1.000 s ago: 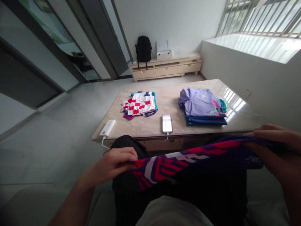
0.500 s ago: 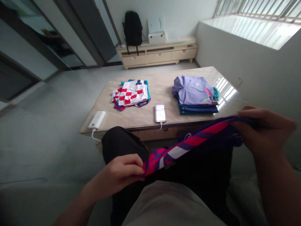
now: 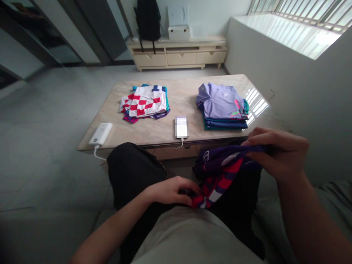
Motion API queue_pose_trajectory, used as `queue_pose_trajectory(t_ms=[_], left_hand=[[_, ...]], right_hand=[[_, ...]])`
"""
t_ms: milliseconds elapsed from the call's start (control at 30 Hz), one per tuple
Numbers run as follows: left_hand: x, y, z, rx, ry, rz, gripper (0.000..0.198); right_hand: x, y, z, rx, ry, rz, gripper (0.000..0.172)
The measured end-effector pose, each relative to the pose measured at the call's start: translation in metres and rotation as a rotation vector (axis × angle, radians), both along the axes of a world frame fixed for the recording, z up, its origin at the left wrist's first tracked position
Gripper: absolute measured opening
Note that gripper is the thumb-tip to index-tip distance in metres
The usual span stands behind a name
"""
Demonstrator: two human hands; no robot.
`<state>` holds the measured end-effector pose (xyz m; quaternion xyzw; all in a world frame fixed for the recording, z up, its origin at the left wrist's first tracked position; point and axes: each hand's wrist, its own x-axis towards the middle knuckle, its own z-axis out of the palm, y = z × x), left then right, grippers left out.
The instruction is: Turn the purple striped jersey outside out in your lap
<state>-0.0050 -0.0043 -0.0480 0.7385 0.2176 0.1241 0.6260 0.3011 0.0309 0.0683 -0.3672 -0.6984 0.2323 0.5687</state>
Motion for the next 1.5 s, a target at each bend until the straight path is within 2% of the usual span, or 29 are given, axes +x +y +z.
queue_pose_trajectory(t_ms=[100,133,167,267,367,433,567,633,700,800,967,1067,1233,1333,1433,1500], left_hand=[[0.008,0.020,-0.005,0.040,0.012,0.393,0.038],[0.014,0.024,-0.004,0.079,-0.027,0.503,0.038],[0.020,0.026,-0.003,0.116,-0.080,0.559,0.040],[0.040,0.027,0.005,0.170,-0.228,0.482,0.047],[0.050,0.023,0.009,0.233,-0.256,0.470,0.027],[0.048,0.022,0.007,0.300,-0.242,0.529,0.021],[0.033,0.023,0.001,0.484,-0.210,0.624,0.026],[0.026,0.023,0.000,0.623,-0.188,0.634,0.030],[0.022,0.022,0.002,0.694,-0.173,0.623,0.031],[0.020,0.019,0.007,0.604,-0.189,0.603,0.025],[0.016,0.020,0.012,0.461,-0.148,0.641,0.019],[0.012,0.025,0.016,0.447,-0.146,0.671,0.013],[0.011,0.031,0.023,0.550,-0.145,0.706,0.020],[0.016,0.030,0.018,0.580,-0.121,0.821,0.021],[0.023,0.027,0.000,0.627,-0.112,0.907,0.022],[0.027,0.027,-0.014,0.743,-0.148,0.889,0.023]], right_hand=[[-0.001,-0.005,0.004,0.013,-0.135,0.189,0.025],[-0.002,-0.005,0.004,0.020,-0.172,0.227,0.026],[-0.003,-0.006,0.004,0.014,-0.210,0.280,0.025],[-0.010,-0.004,0.004,-0.043,-0.286,0.429,0.023],[-0.015,-0.003,0.002,-0.083,-0.377,0.469,0.024],[-0.014,-0.002,0.000,-0.080,-0.436,0.451,0.023],[-0.007,-0.002,-0.007,-0.082,-0.485,0.414,0.021],[-0.004,-0.001,-0.010,-0.107,-0.492,0.403,0.019],[-0.003,0.000,-0.013,-0.121,-0.510,0.385,0.017],[-0.001,0.004,-0.015,-0.100,-0.549,0.336,0.016],[0.002,0.009,-0.018,-0.029,-0.611,0.212,0.016],[0.002,0.010,-0.020,0.002,-0.609,0.168,0.014],[-0.002,0.009,-0.021,0.032,-0.612,0.138,0.014],[-0.005,0.009,-0.019,0.043,-0.620,0.139,0.013],[-0.009,0.009,-0.017,0.053,-0.612,0.126,0.012],[-0.013,0.009,-0.015,0.061,-0.596,0.107,0.012]])
